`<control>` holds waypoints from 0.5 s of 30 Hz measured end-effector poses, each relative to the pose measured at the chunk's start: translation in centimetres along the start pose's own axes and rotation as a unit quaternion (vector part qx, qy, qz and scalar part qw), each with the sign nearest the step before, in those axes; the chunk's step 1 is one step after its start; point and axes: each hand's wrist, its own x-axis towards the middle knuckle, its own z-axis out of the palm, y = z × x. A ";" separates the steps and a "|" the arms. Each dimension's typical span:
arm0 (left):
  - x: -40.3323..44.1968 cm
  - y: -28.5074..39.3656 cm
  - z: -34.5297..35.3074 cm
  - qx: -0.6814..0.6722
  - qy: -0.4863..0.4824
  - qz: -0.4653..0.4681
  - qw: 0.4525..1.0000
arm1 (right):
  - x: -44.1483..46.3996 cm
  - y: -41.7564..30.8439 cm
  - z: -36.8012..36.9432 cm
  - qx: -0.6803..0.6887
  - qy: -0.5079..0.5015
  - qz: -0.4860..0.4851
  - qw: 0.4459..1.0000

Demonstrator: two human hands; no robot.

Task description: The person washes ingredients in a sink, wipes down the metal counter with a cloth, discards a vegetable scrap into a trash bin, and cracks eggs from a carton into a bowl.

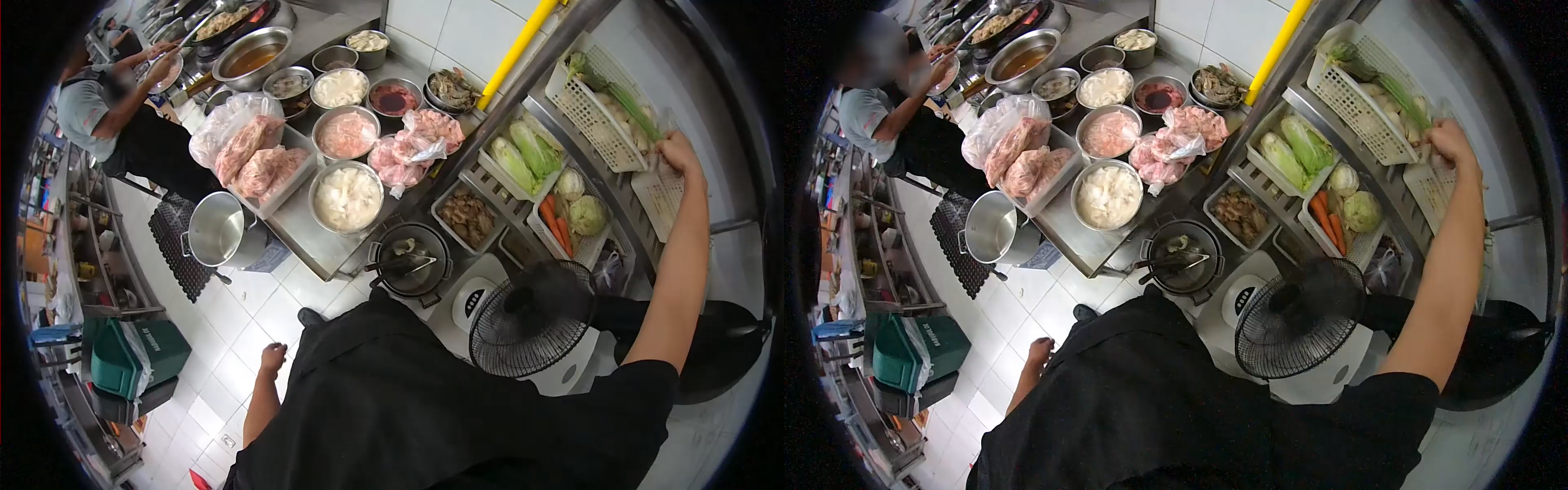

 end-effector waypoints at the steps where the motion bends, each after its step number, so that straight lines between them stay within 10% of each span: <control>1: 0.8 0.4 0.1 -0.019 0.019 0.010 1.000 | -0.5 0.8 0.0 -0.097 0.145 -0.094 0.980; 2: 0.6 1.6 0.2 -0.015 0.028 0.018 0.999 | -1.0 1.3 0.2 -0.188 0.285 -0.186 0.921; 8: 0.3 3.6 1.1 -0.006 0.003 0.017 1.000 | -4.4 -1.8 0.5 -0.281 0.276 -0.021 0.919; 15: -0.8 1.1 1.4 0.069 -0.031 0.002 0.997 | 1.6 4.5 3.5 -0.171 -0.060 -0.092 0.979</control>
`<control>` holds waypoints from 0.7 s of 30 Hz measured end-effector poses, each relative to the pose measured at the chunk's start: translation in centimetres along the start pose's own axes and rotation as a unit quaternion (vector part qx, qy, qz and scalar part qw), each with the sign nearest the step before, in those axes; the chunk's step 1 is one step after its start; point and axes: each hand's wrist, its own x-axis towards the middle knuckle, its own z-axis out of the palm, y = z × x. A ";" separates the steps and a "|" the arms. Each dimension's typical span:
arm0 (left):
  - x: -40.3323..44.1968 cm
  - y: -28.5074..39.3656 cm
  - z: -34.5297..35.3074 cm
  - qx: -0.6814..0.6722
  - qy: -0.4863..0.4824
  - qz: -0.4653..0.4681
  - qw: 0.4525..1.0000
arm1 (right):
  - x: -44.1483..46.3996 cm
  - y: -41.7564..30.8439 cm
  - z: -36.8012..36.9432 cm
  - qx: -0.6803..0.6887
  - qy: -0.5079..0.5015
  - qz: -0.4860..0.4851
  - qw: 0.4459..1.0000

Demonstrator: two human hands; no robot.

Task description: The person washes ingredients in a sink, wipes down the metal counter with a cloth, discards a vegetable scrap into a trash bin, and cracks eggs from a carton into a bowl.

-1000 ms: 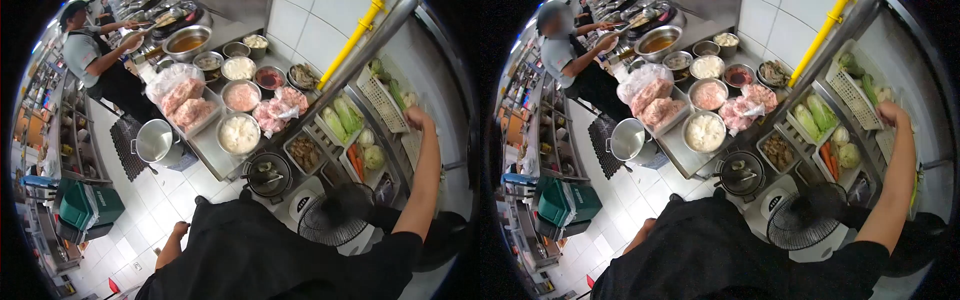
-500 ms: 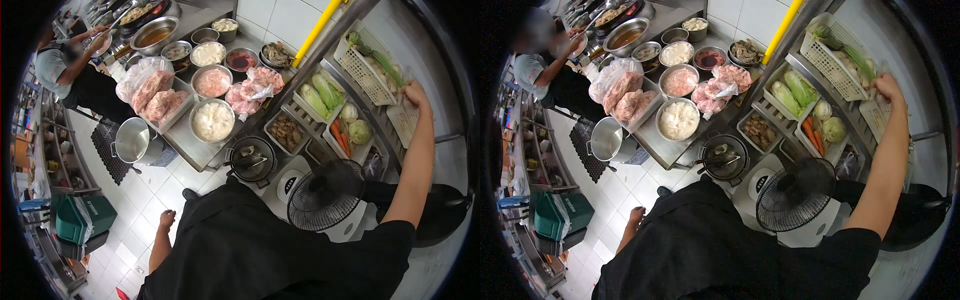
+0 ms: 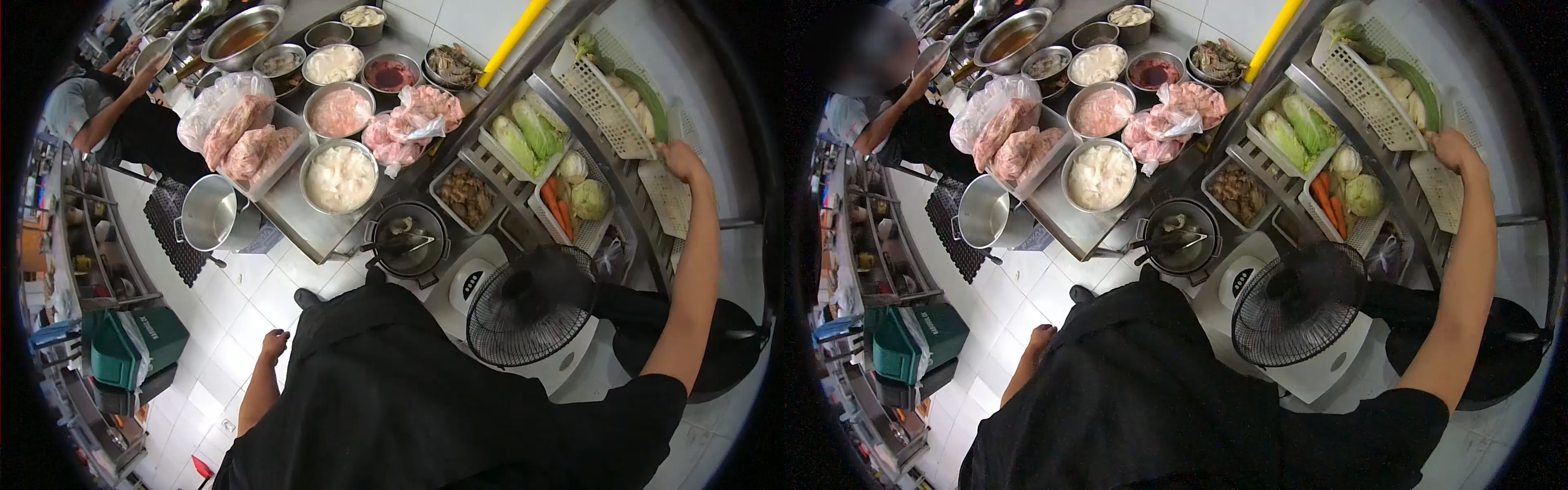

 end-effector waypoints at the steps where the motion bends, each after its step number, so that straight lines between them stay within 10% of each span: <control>1: -0.3 0.1 0.0 -0.010 -0.006 -0.019 1.000 | -0.7 -1.2 -1.2 0.036 -0.060 0.018 0.997; 5: -0.6 -0.4 0.5 -0.016 -0.015 -0.034 0.999 | -3.3 -5.6 -6.1 0.229 -0.217 0.098 0.944; 8: 0.5 -0.6 1.0 -0.012 -0.008 0.009 1.000 | -3.2 -5.9 -6.4 0.375 -0.087 0.059 0.921; 12: 0.3 -0.4 0.8 -0.038 0.017 -0.006 0.999 | 0.5 -4.5 -2.5 0.079 0.367 0.080 0.923; 18: -1.5 1.4 -2.1 0.035 0.059 0.009 0.998 | -1.6 -10.0 -0.5 0.068 0.457 0.190 0.866; 21: -1.2 -0.4 -3.5 0.009 0.091 0.026 0.995 | -3.5 -12.8 -2.3 0.039 0.297 0.210 0.931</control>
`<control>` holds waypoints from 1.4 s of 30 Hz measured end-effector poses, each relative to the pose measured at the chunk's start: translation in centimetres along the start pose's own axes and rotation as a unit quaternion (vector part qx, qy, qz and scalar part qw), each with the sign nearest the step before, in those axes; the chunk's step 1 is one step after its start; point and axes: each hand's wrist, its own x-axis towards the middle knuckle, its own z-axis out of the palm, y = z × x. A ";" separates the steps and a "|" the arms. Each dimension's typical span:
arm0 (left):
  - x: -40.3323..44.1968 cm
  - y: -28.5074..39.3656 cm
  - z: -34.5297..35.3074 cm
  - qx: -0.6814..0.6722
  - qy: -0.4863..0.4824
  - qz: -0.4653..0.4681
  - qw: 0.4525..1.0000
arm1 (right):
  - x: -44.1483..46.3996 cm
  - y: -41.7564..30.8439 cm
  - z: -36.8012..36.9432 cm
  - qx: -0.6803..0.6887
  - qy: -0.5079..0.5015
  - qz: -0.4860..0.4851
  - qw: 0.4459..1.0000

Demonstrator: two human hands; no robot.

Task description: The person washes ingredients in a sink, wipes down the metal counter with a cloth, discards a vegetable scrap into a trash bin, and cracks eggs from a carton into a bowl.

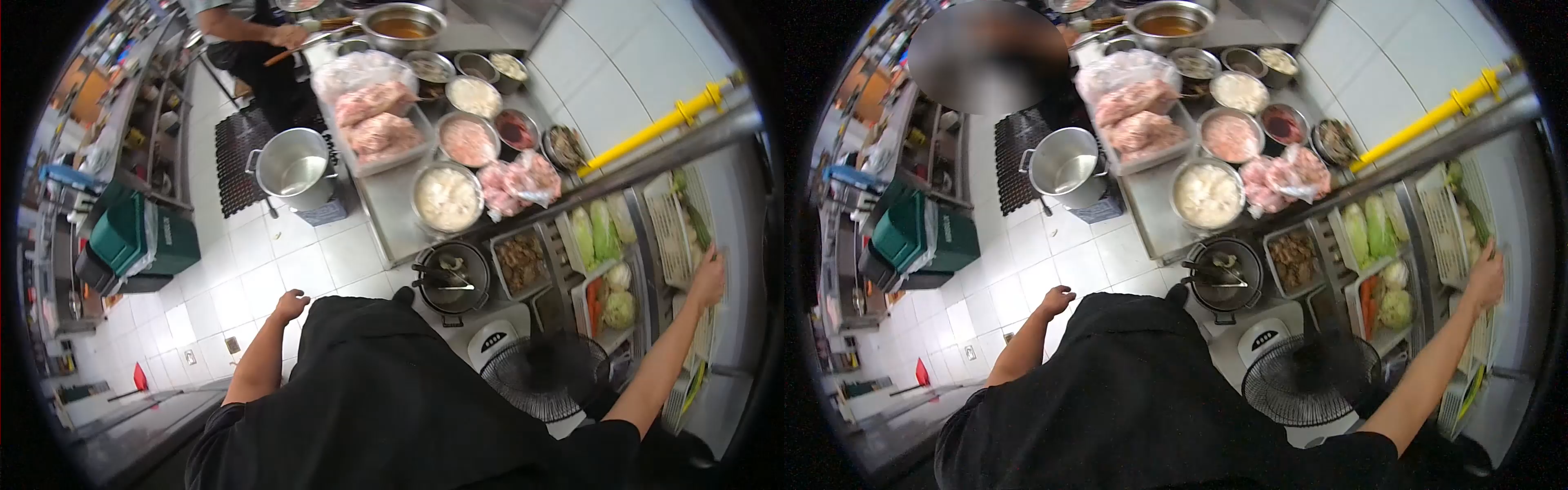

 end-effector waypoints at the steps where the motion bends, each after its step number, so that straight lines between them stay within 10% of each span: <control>1: -0.1 -0.7 -0.5 -0.001 0.004 0.015 1.000 | -0.9 -0.9 -1.0 -0.023 -0.062 0.003 0.998; 7: -1.3 -10.0 -1.0 -0.015 0.009 -0.023 1.000 | 1.3 3.4 2.4 0.110 -0.335 -0.100 0.930; 10: -1.7 -17.0 -0.5 -0.047 -0.016 -0.084 0.995 | 2.4 2.9 1.6 -0.024 -0.189 -0.127 0.973; 12: -2.0 -21.5 0.1 -0.071 -0.027 -0.132 0.988 | 0.5 -1.1 0.7 0.245 -0.094 -0.143 0.954; 15: -3.0 -25.8 0.0 -0.183 -0.064 -0.217 0.957 | -14.1 -14.3 -9.4 0.624 -0.176 -0.032 0.760; 18: -3.3 -28.3 -1.4 -0.228 0.002 -0.145 0.963 | -33.5 -29.1 -14.7 0.715 -0.253 -0.169 0.629; 19: -3.8 -28.0 -2.9 -0.236 0.037 -0.104 0.965 | -39.7 -33.9 -17.6 0.640 -0.359 -0.193 0.651; 20: -4.5 -26.6 -5.4 -0.243 0.052 -0.080 0.965 | -46.9 -37.7 -16.1 0.718 -0.451 -0.159 0.506; 21: -5.0 -25.2 -7.9 -0.250 0.067 -0.056 0.964 | -54.6 -41.2 -18.7 0.688 -0.348 -0.268 0.578; 24: -7.1 -20.8 -15.1 -0.285 0.118 0.065 0.949 | -72.5 -45.4 -25.1 0.656 -0.564 -0.375 0.333; 27: -10.1 -16.9 -22.1 -0.257 0.182 0.221 0.923 | -80.8 -45.7 -32.5 0.568 -0.660 -0.440 0.218; 33: -10.8 -21.7 -29.3 -0.127 0.217 0.130 0.959 | -85.3 -52.4 -40.1 0.386 -0.604 -0.650 0.251; 42: -8.7 -36.6 -40.4 -0.040 0.304 0.064 0.950 | -100.4 -64.5 -50.8 0.210 -0.773 -0.591 0.096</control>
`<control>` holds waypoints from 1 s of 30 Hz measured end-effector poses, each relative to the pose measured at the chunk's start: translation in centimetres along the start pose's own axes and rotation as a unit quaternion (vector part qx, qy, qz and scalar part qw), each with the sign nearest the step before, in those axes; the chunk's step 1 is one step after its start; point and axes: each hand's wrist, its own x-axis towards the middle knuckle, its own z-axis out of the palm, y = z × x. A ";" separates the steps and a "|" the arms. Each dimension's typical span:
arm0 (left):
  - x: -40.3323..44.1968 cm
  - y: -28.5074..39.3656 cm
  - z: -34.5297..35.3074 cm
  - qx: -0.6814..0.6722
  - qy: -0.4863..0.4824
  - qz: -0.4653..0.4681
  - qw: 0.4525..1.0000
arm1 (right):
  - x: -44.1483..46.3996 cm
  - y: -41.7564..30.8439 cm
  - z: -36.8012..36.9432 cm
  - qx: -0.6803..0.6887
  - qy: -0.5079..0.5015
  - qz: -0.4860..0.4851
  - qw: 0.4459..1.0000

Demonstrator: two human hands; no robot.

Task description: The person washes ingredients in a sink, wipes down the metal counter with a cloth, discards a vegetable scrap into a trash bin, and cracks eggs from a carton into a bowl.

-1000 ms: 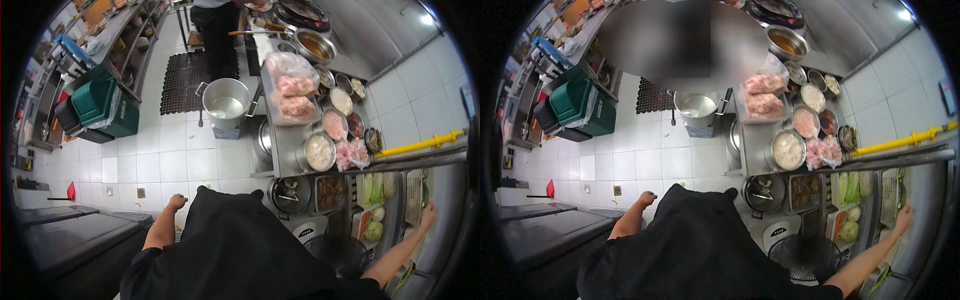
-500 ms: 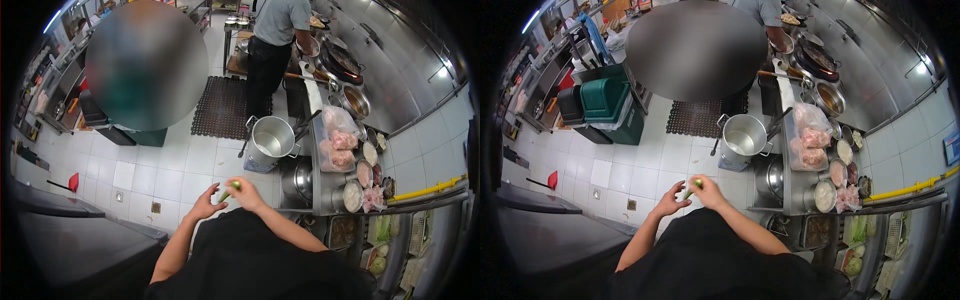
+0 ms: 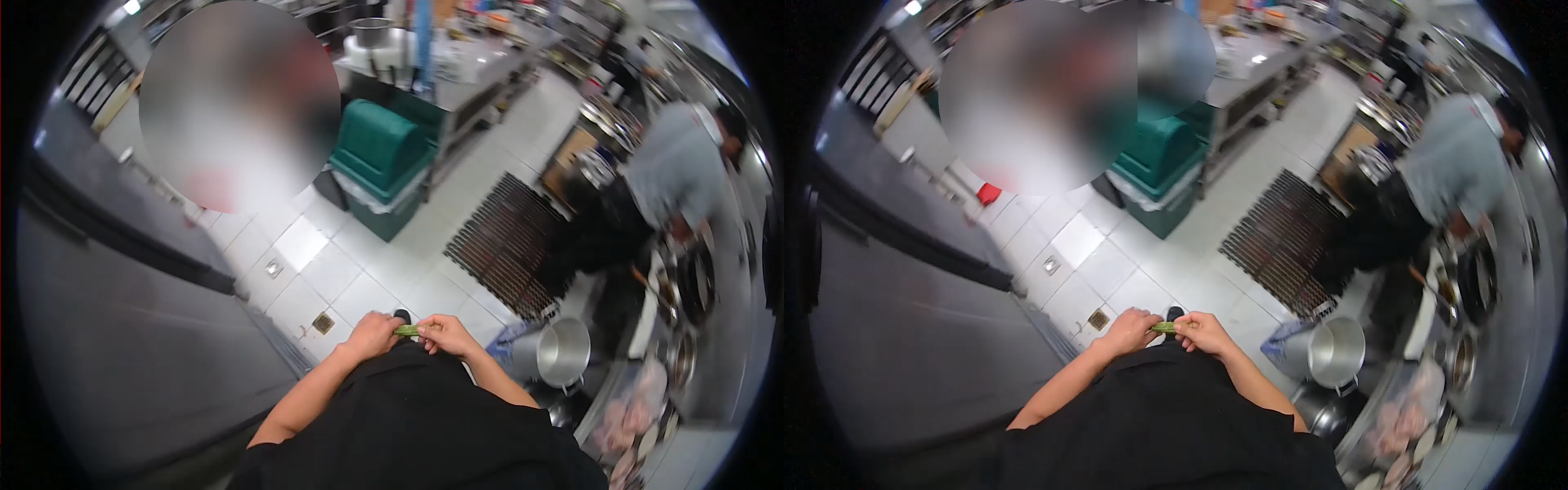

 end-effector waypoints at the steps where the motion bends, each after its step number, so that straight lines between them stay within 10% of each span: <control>1: 0.1 -0.8 -2.2 0.011 0.075 0.006 0.997 | 2.5 -2.0 0.2 0.005 -0.001 -0.004 1.000; 6: 0.8 -10.2 -8.2 -0.002 0.258 -0.130 0.957 | 16.0 -10.4 0.3 -0.177 0.019 -0.024 0.984; 15: -5.6 -26.7 -7.0 -0.173 0.169 -0.444 0.863 | 32.1 -18.8 3.2 -0.192 0.044 -0.031 0.980; 30: 14.9 -56.3 -33.1 -0.068 0.040 -0.197 0.977 | 45.7 -27.8 9.4 -0.016 0.192 0.065 0.979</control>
